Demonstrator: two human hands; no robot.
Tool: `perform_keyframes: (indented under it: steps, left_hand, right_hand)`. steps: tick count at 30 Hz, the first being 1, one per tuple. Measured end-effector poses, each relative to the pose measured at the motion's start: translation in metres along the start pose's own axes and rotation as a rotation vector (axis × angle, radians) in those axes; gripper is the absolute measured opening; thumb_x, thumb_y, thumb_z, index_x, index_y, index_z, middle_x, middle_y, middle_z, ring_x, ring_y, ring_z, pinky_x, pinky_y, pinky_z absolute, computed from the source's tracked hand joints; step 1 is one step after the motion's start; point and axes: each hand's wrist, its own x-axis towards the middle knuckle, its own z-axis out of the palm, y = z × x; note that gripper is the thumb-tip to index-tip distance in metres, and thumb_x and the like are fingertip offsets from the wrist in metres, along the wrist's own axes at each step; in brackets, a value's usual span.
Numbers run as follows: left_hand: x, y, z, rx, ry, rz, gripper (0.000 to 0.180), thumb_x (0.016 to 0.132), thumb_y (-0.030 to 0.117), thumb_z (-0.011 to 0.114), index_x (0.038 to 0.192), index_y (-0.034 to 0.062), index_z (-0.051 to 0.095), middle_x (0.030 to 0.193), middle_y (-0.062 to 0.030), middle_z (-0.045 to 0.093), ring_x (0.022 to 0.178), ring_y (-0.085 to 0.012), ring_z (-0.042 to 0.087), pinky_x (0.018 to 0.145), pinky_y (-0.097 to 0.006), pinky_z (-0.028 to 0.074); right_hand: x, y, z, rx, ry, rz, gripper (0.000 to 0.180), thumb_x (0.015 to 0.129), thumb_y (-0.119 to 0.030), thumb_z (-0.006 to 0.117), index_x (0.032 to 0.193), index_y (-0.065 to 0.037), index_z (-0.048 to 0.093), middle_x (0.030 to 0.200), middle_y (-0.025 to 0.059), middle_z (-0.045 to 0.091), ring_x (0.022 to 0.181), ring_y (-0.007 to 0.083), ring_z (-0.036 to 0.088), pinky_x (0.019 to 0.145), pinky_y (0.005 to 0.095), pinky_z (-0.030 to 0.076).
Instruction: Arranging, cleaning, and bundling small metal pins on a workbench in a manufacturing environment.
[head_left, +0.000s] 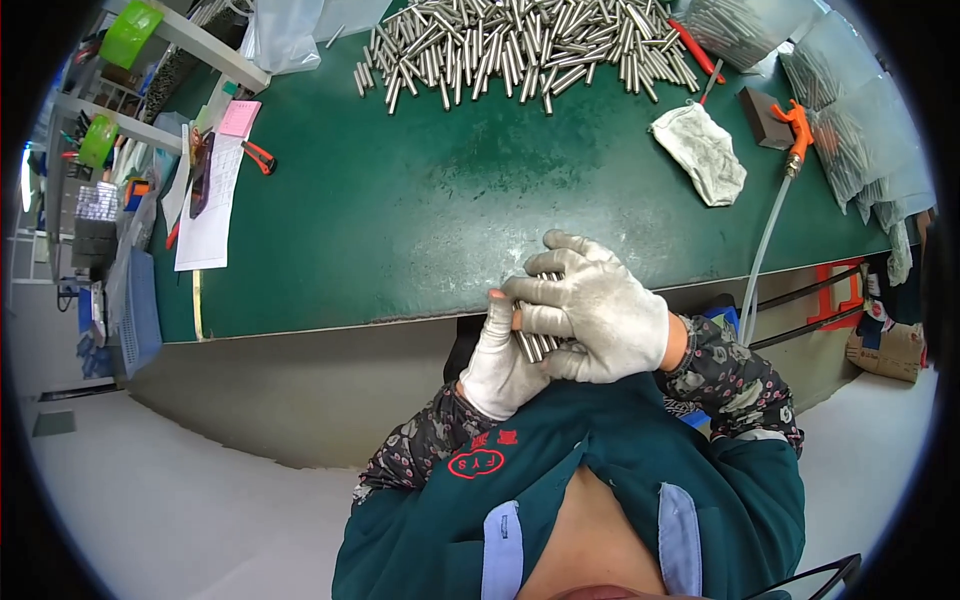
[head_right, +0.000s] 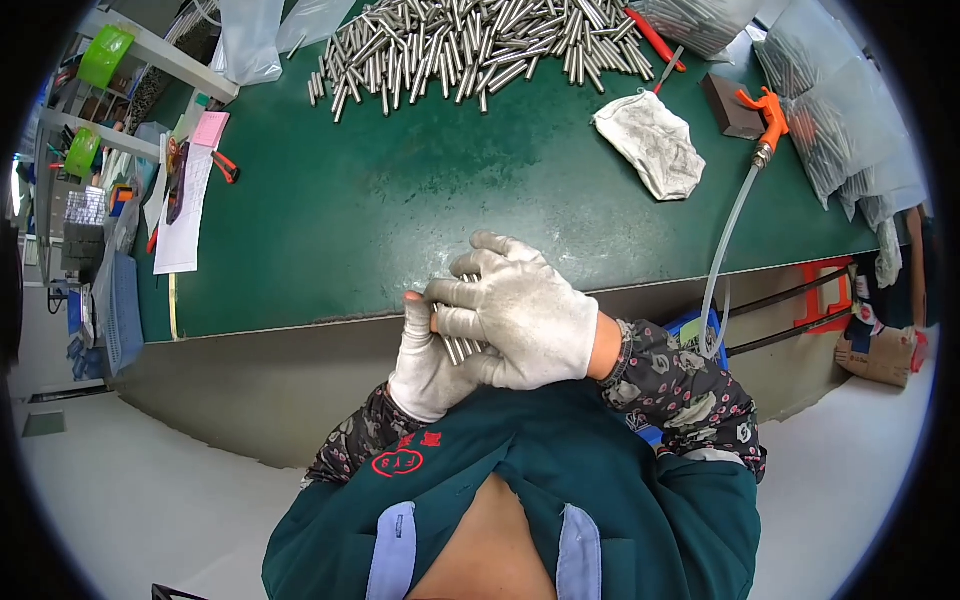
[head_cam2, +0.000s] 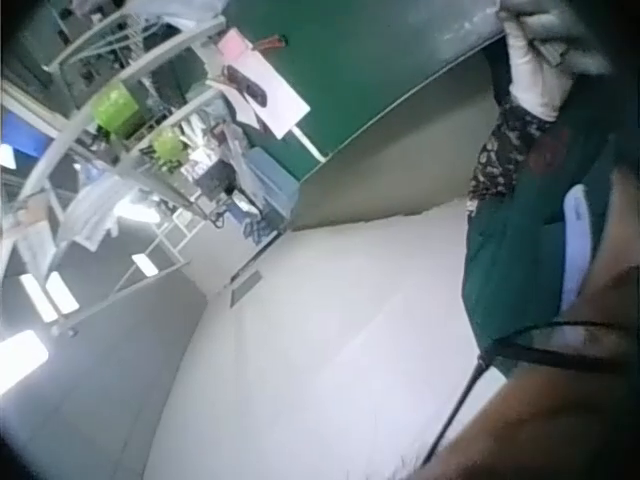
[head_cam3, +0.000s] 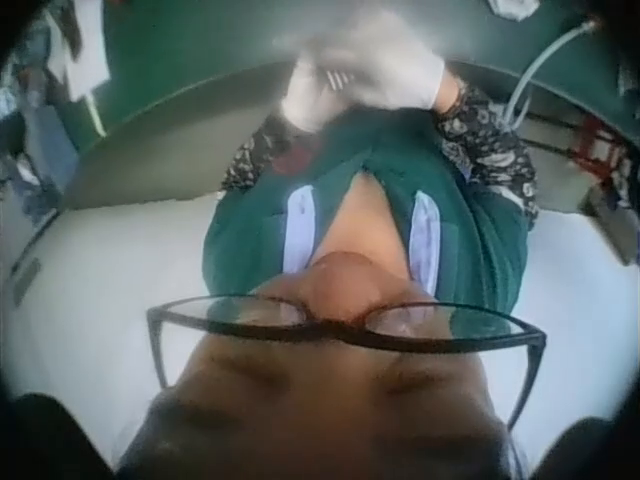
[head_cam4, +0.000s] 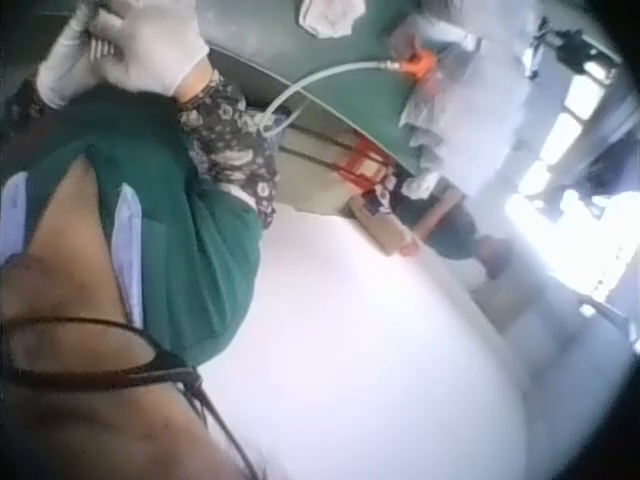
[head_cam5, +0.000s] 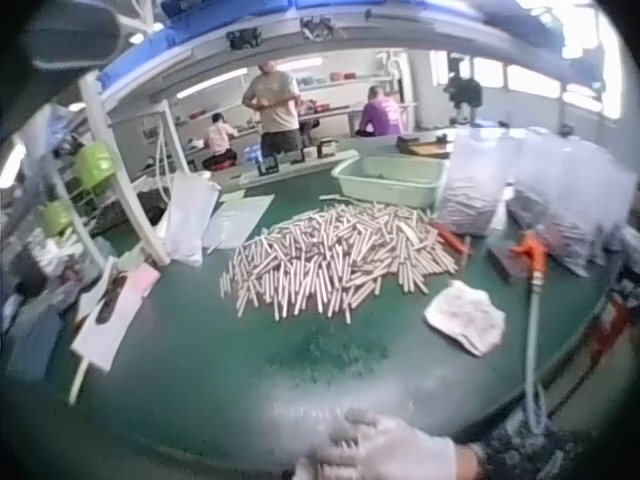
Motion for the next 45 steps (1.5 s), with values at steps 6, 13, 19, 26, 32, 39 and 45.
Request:
perform_keyframes:
  steps: [6, 13, 19, 26, 32, 39, 45]
  left_hand:
    - [-0.002, -0.001, -0.001, 0.058, -0.035, 0.020, 0.066, 0.084, 0.047, 0.053, 0.132, 0.0078, 0.031, 0.132, -0.0101, 0.038, 0.123, -0.0235, 0.037, 0.103, -0.036, 0.031]
    - [-0.020, 0.009, 0.008, 0.154, -0.183, -0.025, 0.059, 0.086, 0.027, 0.057, 0.134, 0.0081, 0.028, 0.131, -0.0078, 0.038, 0.120, -0.0198, 0.040, 0.098, -0.033, 0.037]
    - [-0.013, -0.004, -0.007, 0.054, 0.022, -0.127, 0.059, 0.081, 0.025, 0.063, 0.129, 0.0091, 0.033, 0.126, -0.0063, 0.043, 0.117, -0.0187, 0.043, 0.097, -0.034, 0.039]
    - [-0.017, -0.008, -0.005, -0.096, -0.048, -0.094, 0.044, 0.076, 0.008, 0.062, 0.118, 0.0062, 0.049, 0.111, -0.0076, 0.057, 0.108, -0.0240, 0.052, 0.093, -0.041, 0.042]
    - [-0.019, -0.015, -0.012, -0.239, -0.097, -0.040, 0.043, 0.076, 0.009, 0.063, 0.117, 0.0057, 0.049, 0.109, -0.0084, 0.058, 0.105, -0.0240, 0.054, 0.091, -0.041, 0.043]
    - [-0.026, -0.013, -0.008, -0.216, 0.004, -0.079, 0.044, 0.075, 0.005, 0.060, 0.117, 0.0047, 0.049, 0.109, -0.0110, 0.058, 0.100, -0.0254, 0.056, 0.084, -0.039, 0.047]
    - [-0.045, 0.015, 0.003, -0.137, -0.058, -0.046, 0.054, 0.068, 0.005, 0.068, 0.117, 0.0062, 0.045, 0.087, -0.0088, 0.052, 0.073, -0.0200, 0.053, 0.063, -0.032, 0.050]
  right_hand:
    - [-0.003, -0.002, 0.007, 0.434, 0.106, 0.171, 0.079, 0.076, -0.067, 0.042, 0.117, 0.000, 0.044, 0.107, 0.0171, 0.053, 0.097, 0.0380, 0.050, 0.092, 0.0456, 0.032]
    - [0.007, -0.016, 0.012, 0.335, 0.099, 0.221, 0.091, 0.075, -0.071, 0.037, 0.130, 0.002, 0.033, 0.122, 0.0229, 0.044, 0.116, 0.0388, 0.040, 0.098, 0.0421, 0.028]
    - [0.020, -0.027, 0.005, 0.752, 0.188, 0.355, 0.077, 0.087, -0.058, 0.030, 0.131, 0.006, 0.029, 0.121, 0.0216, 0.045, 0.116, 0.0333, 0.042, 0.099, 0.0375, 0.029]
    - [0.032, -0.035, 0.003, 1.367, 0.262, 0.582, 0.067, 0.089, -0.051, 0.036, 0.129, 0.002, 0.033, 0.121, 0.0167, 0.047, 0.116, 0.0251, 0.042, 0.099, 0.0345, 0.029]
    - [0.031, -0.036, 0.006, 1.357, 0.216, 0.468, 0.045, 0.094, -0.033, 0.035, 0.124, 0.000, 0.037, 0.120, 0.0142, 0.049, 0.116, 0.0194, 0.042, 0.094, 0.0269, 0.033]
    - [0.031, -0.035, 0.003, 1.867, 0.597, 0.337, 0.058, 0.086, -0.042, 0.048, 0.124, 0.002, 0.039, 0.118, 0.0208, 0.049, 0.117, 0.0297, 0.042, 0.102, 0.0400, 0.024]
    - [0.021, -0.013, -0.037, 1.196, 0.417, 0.752, 0.043, 0.083, -0.027, 0.056, 0.115, 0.000, 0.046, 0.085, 0.0012, 0.049, 0.080, 0.0102, 0.049, 0.075, 0.0237, 0.040]
